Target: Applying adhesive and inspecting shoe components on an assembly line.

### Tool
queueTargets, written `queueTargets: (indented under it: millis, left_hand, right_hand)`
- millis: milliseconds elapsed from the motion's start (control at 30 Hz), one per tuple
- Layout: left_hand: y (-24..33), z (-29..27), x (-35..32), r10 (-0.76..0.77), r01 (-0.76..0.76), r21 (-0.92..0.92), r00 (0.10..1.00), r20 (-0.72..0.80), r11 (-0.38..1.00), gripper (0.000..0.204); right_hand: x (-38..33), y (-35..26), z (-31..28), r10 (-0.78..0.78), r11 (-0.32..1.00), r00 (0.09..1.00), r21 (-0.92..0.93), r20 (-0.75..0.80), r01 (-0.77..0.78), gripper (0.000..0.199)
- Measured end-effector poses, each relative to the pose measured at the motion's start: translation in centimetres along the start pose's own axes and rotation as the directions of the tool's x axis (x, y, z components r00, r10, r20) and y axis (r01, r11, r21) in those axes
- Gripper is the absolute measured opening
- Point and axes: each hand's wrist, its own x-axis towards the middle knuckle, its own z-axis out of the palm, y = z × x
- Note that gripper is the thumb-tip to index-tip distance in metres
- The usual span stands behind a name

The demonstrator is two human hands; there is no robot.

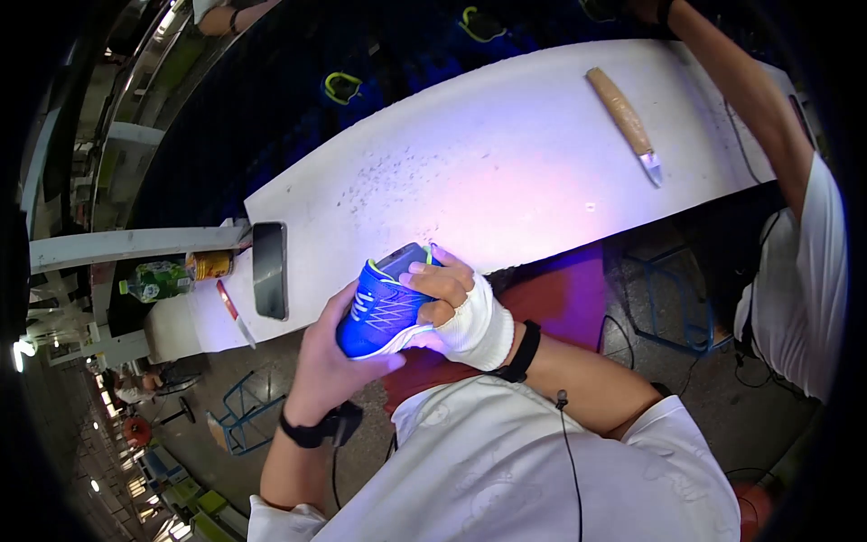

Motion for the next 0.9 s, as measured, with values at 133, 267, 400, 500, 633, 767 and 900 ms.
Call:
queueTargets:
  millis: [133, 267, 400, 500, 633, 767, 900]
  left_hand:
    - [2.2, -0.8, -0.4, 0.258, -0.256, -0.062, 0.966, 0.032, 0.965, 0.069]
    - [1.2, 6.2, 1.5, 0.55, -0.551, -0.032, 0.835, -0.024, 0.834, 0.077]
    - [-1.0, 10.4, 0.2, 0.554, -0.542, 0.119, 0.802, -0.221, 0.832, 0.073]
    - [-2.3, 9.7, 1.6, 0.549, -0.573, -0.021, 0.795, -0.257, 0.82, 0.051]
    - [-0.3, 10.3, 2.7, 0.58, -0.677, -0.177, 0.715, -0.391, 0.714, 0.039]
    - [-0.3, 10.4, 3.0, 0.556, -0.697, -0.288, 0.705, -0.44, 0.657, 0.038]
    - [-0.4, 9.8, 4.3, 0.586, -0.721, -0.291, 0.685, -0.432, 0.629, 0.044]
  right_hand:
    - [0.5, -1.3, -4.1, 0.295, 0.948, 0.953, 0.15, -0.077, -0.281, 0.057]
    - [3.9, -3.2, -10.6, 0.167, 0.923, 0.985, 0.347, 0.037, -0.169, 0.073]
    - [4.6, -4.2, -12.3, 0.206, 0.959, 0.952, 0.147, 0.227, -0.243, 0.061]
    - [4.3, -4.4, -11.1, 0.168, 0.967, 0.973, 0.163, 0.162, -0.194, 0.064]
    - [5.4, -5.0, -10.5, 0.185, 0.964, 0.968, 0.159, 0.171, -0.212, 0.068]
    - [6.3, -5.3, -10.4, 0.224, 0.952, 0.948, 0.155, 0.227, -0.263, 0.065]
    - [5.5, -4.3, -10.9, 0.199, 0.94, 0.95, 0.228, 0.242, -0.255, 0.056]
